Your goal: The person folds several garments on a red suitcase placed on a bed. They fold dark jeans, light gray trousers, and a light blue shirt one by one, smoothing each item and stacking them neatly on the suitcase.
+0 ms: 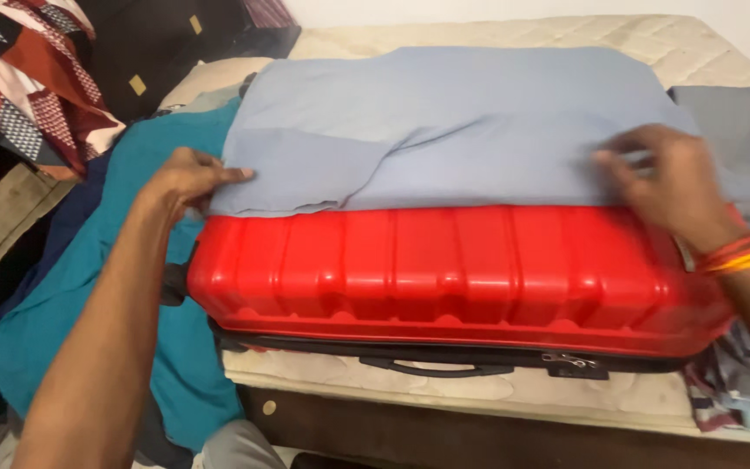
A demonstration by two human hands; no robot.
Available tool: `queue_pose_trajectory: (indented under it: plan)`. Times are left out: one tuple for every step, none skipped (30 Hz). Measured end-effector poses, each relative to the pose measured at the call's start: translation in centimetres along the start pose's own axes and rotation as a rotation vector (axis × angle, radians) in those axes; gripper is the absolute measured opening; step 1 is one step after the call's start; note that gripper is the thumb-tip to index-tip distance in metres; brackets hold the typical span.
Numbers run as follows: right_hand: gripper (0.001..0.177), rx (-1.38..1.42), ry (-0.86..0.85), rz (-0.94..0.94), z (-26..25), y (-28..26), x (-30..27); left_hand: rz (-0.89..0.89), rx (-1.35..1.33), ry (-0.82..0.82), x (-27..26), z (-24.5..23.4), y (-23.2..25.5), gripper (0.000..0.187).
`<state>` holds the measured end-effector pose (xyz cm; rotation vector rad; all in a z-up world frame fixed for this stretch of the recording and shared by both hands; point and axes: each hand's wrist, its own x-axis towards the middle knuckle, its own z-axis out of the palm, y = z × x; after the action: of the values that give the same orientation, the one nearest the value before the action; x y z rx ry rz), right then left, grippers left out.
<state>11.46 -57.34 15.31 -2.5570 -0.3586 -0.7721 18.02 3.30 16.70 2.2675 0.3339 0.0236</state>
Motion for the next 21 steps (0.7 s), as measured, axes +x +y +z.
queue_pose_trajectory:
  plan:
    - [0.028,0.078,-0.062,-0.051,1.1,-2.5,0.5,0.016,-0.013,0.006,-0.1,0.2,-0.3,0.057]
    - [0.027,0.157,-0.123,-0.103,2.4,-5.3,1.0,0.031,-0.027,0.011,-0.2,0.4,-0.7,0.058]
    - [0.026,0.256,-0.156,-0.154,3.9,-8.2,1.5,0.026,-0.043,0.03,-0.2,0.4,-1.0,0.057]
    - [0.025,0.355,-0.19,-0.204,5.3,-11.2,2.0,0.022,-0.058,0.05,-0.3,0.6,-1.3,0.056]
    - [0.026,0.323,-0.108,-0.381,6.6,-13.9,2.3,0.018,-0.075,0.069,-0.3,0.7,-1.6,0.055]
    - [0.029,0.289,-0.026,-0.557,7.6,-16.3,2.5,0.044,-0.115,0.058,-0.3,0.8,-1.7,0.049]
    - [0.034,0.329,-0.047,-0.593,8.5,-18.4,2.8,0.067,-0.156,0.048,-0.4,0.9,-1.8,0.044]
    - [0.04,0.368,-0.068,-0.629,9.3,-20.2,3.2,0.089,-0.196,0.038,-0.7,0.9,-2.0,0.039]
    - [0.044,0.378,-0.151,-0.555,10.2,-21.8,3.6,0.064,-0.228,0.035,-1.0,0.7,-1.9,0.035]
    - [0.049,0.386,-0.235,-0.482,11.1,-23.3,4.0,0.039,-0.259,0.033,-1.2,0.6,-1.7,0.031]
    - [0.054,0.395,-0.319,-0.404,11.7,-24.1,4.2,0.013,-0.289,0.028,-1.6,0.4,-1.6,0.027]
    - [0.047,0.355,-0.338,-0.389,12.3,-24.6,4.5,0.017,-0.303,0.013,-2.0,0.0,-1.5,0.026]
    - [0.04,0.31,-0.356,-0.372,12.8,-24.8,4.8,0.024,-0.32,-0.005,-2.2,-0.1,-1.2,0.025]
    - [0.033,0.264,-0.374,-0.356,13.4,-24.9,5.2,0.032,-0.338,-0.023,-2.3,-0.1,-1.0,0.024]
    - [0.027,0.377,-0.448,-0.269,13.8,-24.8,5.7,0.058,-0.391,-0.036,-2.2,-0.1,-0.9,0.022]
    - [0.021,0.489,-0.521,-0.181,14.0,-24.7,6.4,0.084,-0.444,-0.048,-2.2,0.0,-0.8,0.021]
    - [0.019,0.599,-0.592,-0.091,14.1,-24.7,7.1,0.113,-0.496,-0.06,-2.0,0.0,-0.7,0.019]
    - [0.02,0.704,-0.585,0.031,14.1,-24.8,7.8,0.104,-0.558,-0.066,-1.7,-0.2,-0.6,0.019]
    - [0.021,0.805,-0.574,0.157,13.7,-24.5,8.7,0.096,-0.621,-0.074,-1.3,-0.3,-0.3,0.018]
    - [0.022,0.904,-0.56,0.284,13.4,-24.5,9.6,0.088,-0.684,-0.082,-0.9,-0.3,0.1,0.018]
    - [0.021,1.017,-0.503,0.258,13.3,-24.6,10.7,0.125,-0.722,-0.054,-0.3,-0.4,0.6,0.018]
